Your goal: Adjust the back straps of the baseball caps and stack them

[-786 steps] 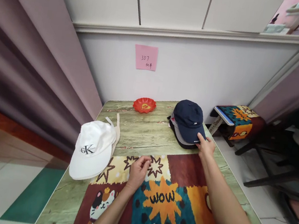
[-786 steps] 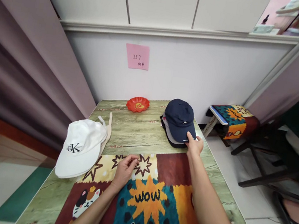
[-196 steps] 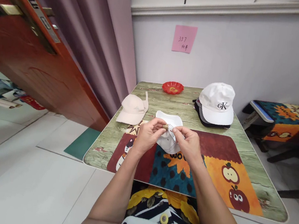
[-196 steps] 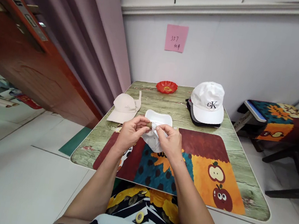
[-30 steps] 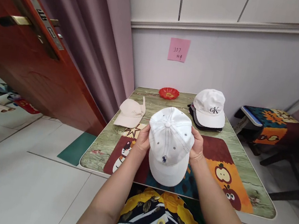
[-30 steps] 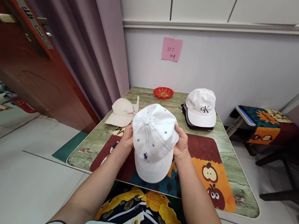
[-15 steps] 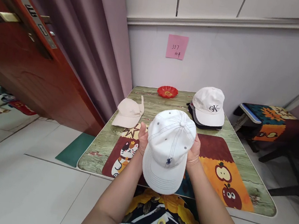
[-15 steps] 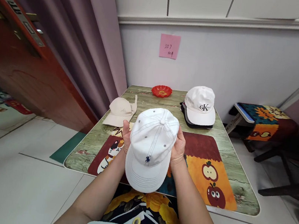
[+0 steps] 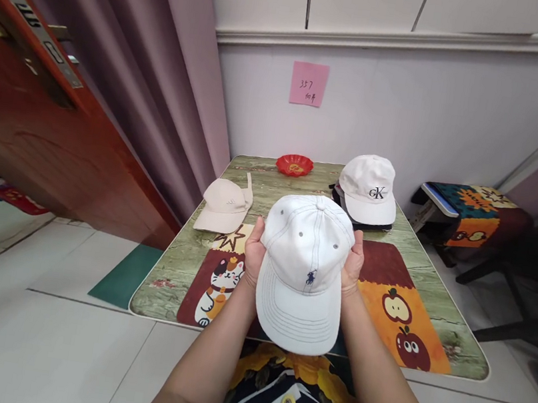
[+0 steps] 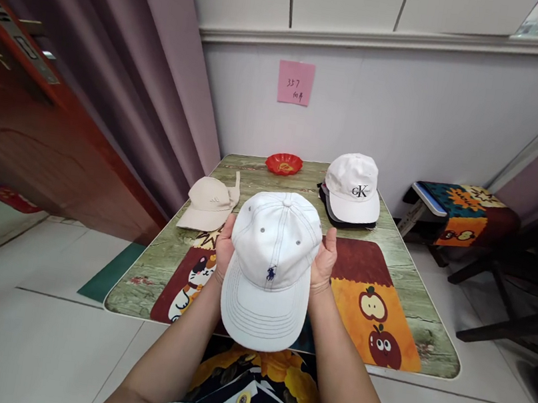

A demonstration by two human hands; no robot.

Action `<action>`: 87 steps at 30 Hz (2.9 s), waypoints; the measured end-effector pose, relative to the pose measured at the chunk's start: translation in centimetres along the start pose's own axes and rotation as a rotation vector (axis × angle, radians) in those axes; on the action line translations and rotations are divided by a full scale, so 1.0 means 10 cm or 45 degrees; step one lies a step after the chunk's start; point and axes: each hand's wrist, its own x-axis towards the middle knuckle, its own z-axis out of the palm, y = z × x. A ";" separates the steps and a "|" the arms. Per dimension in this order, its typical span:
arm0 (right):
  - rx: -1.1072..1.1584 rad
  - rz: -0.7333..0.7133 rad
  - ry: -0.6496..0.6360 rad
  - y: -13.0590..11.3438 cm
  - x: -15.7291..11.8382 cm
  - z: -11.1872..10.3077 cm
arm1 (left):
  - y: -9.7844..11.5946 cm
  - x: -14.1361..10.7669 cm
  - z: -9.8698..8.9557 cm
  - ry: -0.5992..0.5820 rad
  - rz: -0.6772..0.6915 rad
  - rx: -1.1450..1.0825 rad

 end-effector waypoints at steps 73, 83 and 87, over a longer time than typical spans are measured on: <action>0.037 0.381 0.402 0.42 0.73 -0.19 | -0.59 0.29 -0.49 0.090 -0.139 0.392; -0.099 0.194 0.241 0.92 0.64 0.15 | 0.13 0.58 -0.92 0.741 0.555 1.052; -0.181 0.129 0.187 0.91 0.61 0.11 | 0.84 0.81 -1.17 1.090 0.701 1.661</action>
